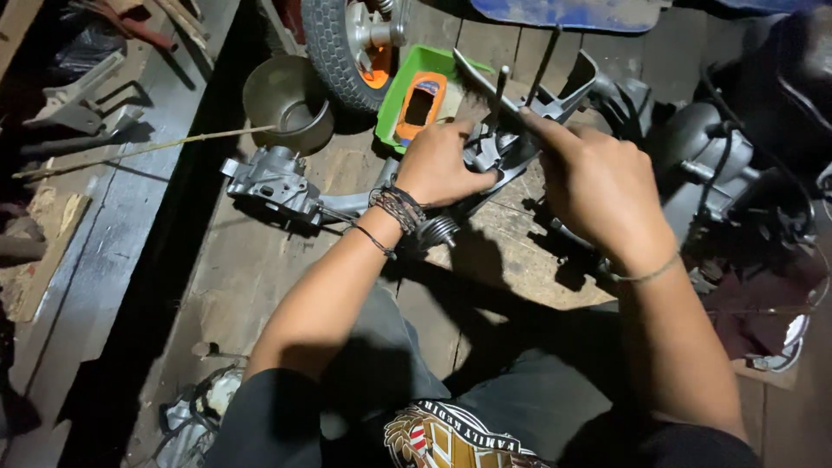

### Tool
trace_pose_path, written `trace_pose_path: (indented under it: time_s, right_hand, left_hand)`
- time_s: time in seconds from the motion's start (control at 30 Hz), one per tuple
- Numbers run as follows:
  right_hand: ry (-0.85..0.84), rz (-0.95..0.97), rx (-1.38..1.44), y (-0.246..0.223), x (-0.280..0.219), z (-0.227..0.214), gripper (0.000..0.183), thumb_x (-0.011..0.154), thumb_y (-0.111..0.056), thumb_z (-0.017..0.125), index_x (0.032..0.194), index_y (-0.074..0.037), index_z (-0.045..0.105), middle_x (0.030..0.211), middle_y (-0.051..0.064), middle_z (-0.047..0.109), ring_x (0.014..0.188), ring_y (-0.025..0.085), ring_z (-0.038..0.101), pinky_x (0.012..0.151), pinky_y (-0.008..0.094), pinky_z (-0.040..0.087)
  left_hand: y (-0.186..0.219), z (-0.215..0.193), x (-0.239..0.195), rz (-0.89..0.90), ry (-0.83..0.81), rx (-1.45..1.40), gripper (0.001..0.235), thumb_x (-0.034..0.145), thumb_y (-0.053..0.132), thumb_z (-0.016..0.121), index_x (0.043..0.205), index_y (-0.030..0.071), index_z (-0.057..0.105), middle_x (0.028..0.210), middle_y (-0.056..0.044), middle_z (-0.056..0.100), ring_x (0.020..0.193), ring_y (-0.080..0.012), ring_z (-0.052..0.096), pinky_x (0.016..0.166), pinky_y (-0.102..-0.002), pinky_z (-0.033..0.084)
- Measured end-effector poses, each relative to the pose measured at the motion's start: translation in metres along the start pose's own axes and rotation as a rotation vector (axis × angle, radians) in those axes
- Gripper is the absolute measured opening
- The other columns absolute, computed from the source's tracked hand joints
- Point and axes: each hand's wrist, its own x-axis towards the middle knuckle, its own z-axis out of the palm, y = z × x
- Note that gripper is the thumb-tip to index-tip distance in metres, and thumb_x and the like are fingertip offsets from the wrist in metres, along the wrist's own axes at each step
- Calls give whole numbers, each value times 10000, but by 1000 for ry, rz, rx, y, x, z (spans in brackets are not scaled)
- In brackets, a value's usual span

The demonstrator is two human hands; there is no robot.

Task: Repairing or assembling components of a motorcycle engine on a wooden workbench using a metal rod for alignment.

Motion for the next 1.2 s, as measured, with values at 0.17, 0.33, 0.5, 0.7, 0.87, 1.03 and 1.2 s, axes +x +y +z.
trace_pose_path:
  time_s: [0.17,0.33,0.5,0.7,0.87,1.03,1.2]
  right_hand:
    - [-3,5,123,13,-19,-31,854,715,80,621,1532,-167,580,1263,173,709,885,428,702,653,535,538]
    - [-33,65,218,35,-53,-58,778,807,49,702,1554,-128,576,1216,204,727,957,357,663,832,473,497]
    - [26,34,97,36,-60,-52,790,807,9,724,1566,-182,615,1023,176,766,757,304,687,734,447,539]
    - [-58,130,-34,9,-11,-2,634,935,-142,554,1550,-292,531,765,243,702,643,526,680,518,594,500]
    - [-117,124,36,11,-18,-27,713,886,-37,571,1572,-220,511,805,180,692,615,449,644,497,548,474]
    - [-127,72,45,21,-29,-32,731,833,15,567,1540,-171,570,879,153,751,629,412,696,475,505,482]
    - [-76,87,153,32,-15,-15,750,780,-37,586,1506,-222,560,1216,173,725,885,486,679,614,579,515]
  left_hand:
    - [-13,1,5,-111,-82,53,510,691,593,806,755,138,586,667,-40,625,628,-248,613,541,-425,430]
    - [-22,-7,4,-120,-86,77,568,712,622,817,725,81,643,693,-78,672,662,-293,652,590,-446,470]
    - [-19,2,6,-77,-68,80,634,706,614,831,547,76,534,612,-29,608,564,-245,603,525,-435,424]
    - [9,24,2,29,28,134,555,679,560,754,1006,114,709,850,-209,749,776,-451,693,628,-549,514]
    - [8,17,11,-13,-2,76,494,683,531,775,916,100,718,837,-170,755,777,-404,693,630,-510,510]
    - [7,11,10,-134,-46,80,604,715,598,788,1025,86,705,755,-113,716,698,-344,682,543,-482,502]
    - [2,12,14,-139,7,93,512,713,570,797,886,93,724,833,-118,762,779,-370,719,669,-483,544]
